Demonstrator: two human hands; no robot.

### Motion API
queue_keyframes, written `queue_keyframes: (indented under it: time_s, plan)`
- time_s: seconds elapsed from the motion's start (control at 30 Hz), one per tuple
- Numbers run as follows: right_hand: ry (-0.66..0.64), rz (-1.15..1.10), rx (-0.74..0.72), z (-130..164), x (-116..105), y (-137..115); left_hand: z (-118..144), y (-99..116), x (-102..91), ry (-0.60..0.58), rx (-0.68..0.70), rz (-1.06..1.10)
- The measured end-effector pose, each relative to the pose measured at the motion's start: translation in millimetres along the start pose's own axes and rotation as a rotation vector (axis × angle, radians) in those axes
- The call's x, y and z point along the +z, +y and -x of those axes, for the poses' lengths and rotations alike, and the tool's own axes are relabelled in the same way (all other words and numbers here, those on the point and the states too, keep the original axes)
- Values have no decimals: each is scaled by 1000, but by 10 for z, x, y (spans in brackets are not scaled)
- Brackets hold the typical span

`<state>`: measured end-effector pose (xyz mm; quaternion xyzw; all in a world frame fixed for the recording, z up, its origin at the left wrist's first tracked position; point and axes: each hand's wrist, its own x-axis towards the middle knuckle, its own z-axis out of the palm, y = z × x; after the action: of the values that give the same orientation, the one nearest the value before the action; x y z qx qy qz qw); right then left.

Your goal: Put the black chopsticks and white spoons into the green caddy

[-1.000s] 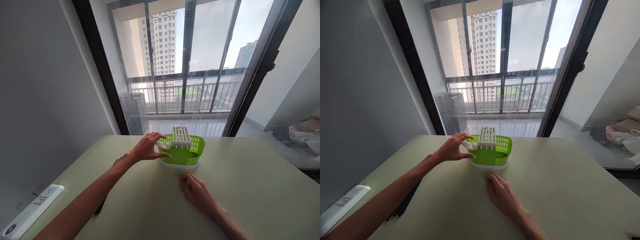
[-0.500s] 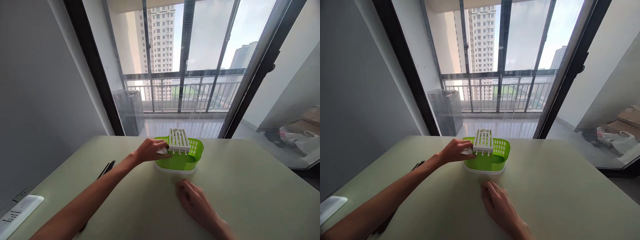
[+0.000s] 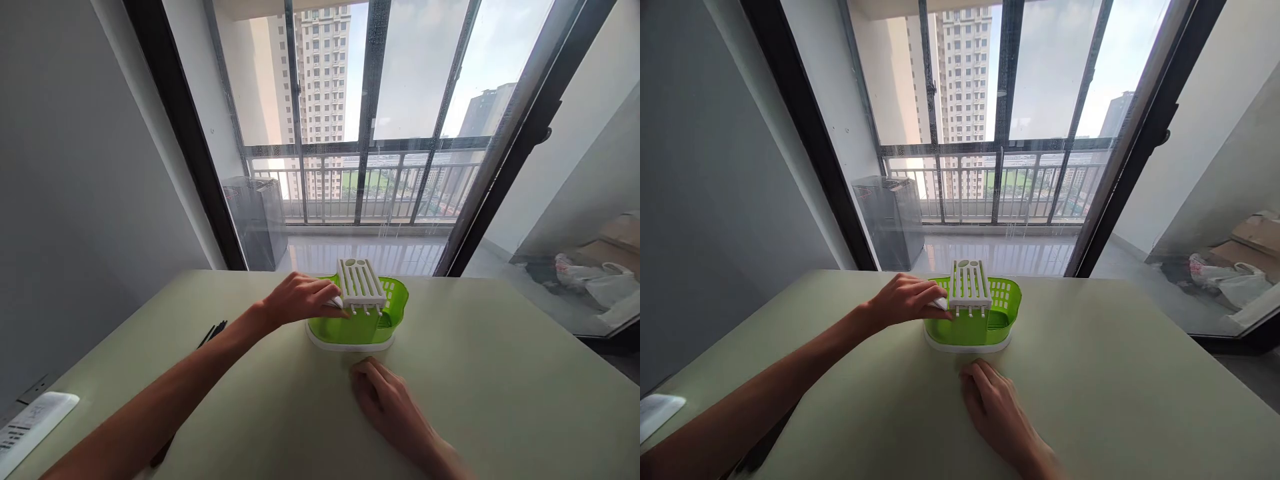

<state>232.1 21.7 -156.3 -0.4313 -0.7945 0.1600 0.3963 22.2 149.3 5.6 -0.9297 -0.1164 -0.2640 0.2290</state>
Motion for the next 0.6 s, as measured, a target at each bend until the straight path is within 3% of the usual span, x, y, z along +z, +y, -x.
queue_keyframes:
  time_s: [0.17, 0.27, 0.33, 0.4, 0.5, 0.6]
  plan:
    - [12, -1, -1, -13, -16, -18, -72, -77, -276, 111, -104, -40]
    - [2, -6, 1, -9, -5, 1, -90, -118, -458, 265, -247, -125]
    - [2, -21, 3, -5, -1, 9, -93, -122, -576, 402, -493, -142]
    - [6, -43, 13, -2, -5, 10, -65, -103, -681, 471, -826, -51]
    - [7, -65, 35, 3, -19, 7, 82, -45, -786, 330, -1161, 210]
    - [10, -79, 53, 6, -28, 10, 367, 15, -811, 31, -1233, 341]
